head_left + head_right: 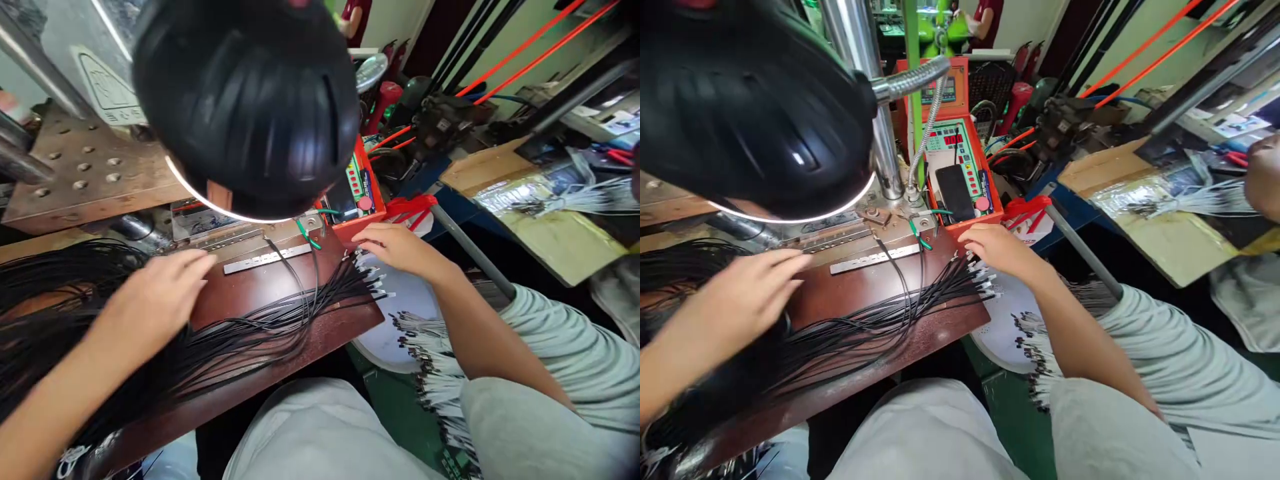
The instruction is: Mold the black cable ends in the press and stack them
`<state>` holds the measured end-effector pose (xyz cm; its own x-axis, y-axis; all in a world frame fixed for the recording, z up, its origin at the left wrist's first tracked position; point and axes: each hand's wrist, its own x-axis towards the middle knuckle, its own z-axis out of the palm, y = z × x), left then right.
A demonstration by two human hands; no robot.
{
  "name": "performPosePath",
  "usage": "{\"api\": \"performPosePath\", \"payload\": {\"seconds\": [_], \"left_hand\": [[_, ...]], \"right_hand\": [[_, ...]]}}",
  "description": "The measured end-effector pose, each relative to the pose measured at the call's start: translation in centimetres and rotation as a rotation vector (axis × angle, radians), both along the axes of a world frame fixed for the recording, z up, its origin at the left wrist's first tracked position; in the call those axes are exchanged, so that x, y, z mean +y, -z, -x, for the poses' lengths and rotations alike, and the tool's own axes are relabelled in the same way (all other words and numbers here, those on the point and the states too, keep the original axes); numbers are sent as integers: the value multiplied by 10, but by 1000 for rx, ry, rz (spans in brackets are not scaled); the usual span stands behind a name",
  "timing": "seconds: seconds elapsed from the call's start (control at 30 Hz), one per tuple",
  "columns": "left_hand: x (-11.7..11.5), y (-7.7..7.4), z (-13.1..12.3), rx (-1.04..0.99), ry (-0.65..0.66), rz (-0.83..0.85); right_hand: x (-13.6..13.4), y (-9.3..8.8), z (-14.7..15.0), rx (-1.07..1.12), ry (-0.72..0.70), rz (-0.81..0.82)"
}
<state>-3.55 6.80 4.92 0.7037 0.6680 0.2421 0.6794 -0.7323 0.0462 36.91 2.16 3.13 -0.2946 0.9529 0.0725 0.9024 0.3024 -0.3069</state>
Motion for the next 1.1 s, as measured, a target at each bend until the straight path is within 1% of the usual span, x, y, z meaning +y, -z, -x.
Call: {"api": "performPosePath", "payload": {"seconds": [0.07,0.13,0.2,0.27,0.3,0.37,0.43,0.5,0.57,0.67,0.8,0.9,1.0,1.07,1.1], "left_hand": [[7,16,-40,91,99,13],[21,29,-71,101,143,22],[38,38,-89,89,138,16],[53,43,-96,106,120,2],[60,46,-98,125,123,-6],[69,49,-99,167,155,-11],[74,52,-99,197,197,-9],[75,52,-96,195,218,-28],[73,50,-89,151,211,-62],[65,43,-70,-36,125,-71],[49,37,-49,-313,-42,47],[37,40,-48,-469,-143,197],[30,46,-54,-558,-146,364],[28,49,-60,-569,-133,416],[27,51,-62,-564,-127,429]], "right_hand": [[-2,5,5,-19,-35,-11],[-1,12,10,-13,-55,-37],[4,21,17,5,-49,-93],[13,29,25,4,-43,-154],[20,34,30,-10,-62,-176],[33,41,38,-73,-148,-206],[45,48,43,-152,-237,-240],[54,52,45,-206,-284,-285],[59,54,44,-211,-311,-312],[61,53,44,-201,-360,-288],[62,48,48,-268,-393,-212],[65,46,47,-304,-386,-215],[67,46,42,-243,-382,-200],[66,45,42,-117,-348,-214],[64,43,46,-28,-304,-234]]}}
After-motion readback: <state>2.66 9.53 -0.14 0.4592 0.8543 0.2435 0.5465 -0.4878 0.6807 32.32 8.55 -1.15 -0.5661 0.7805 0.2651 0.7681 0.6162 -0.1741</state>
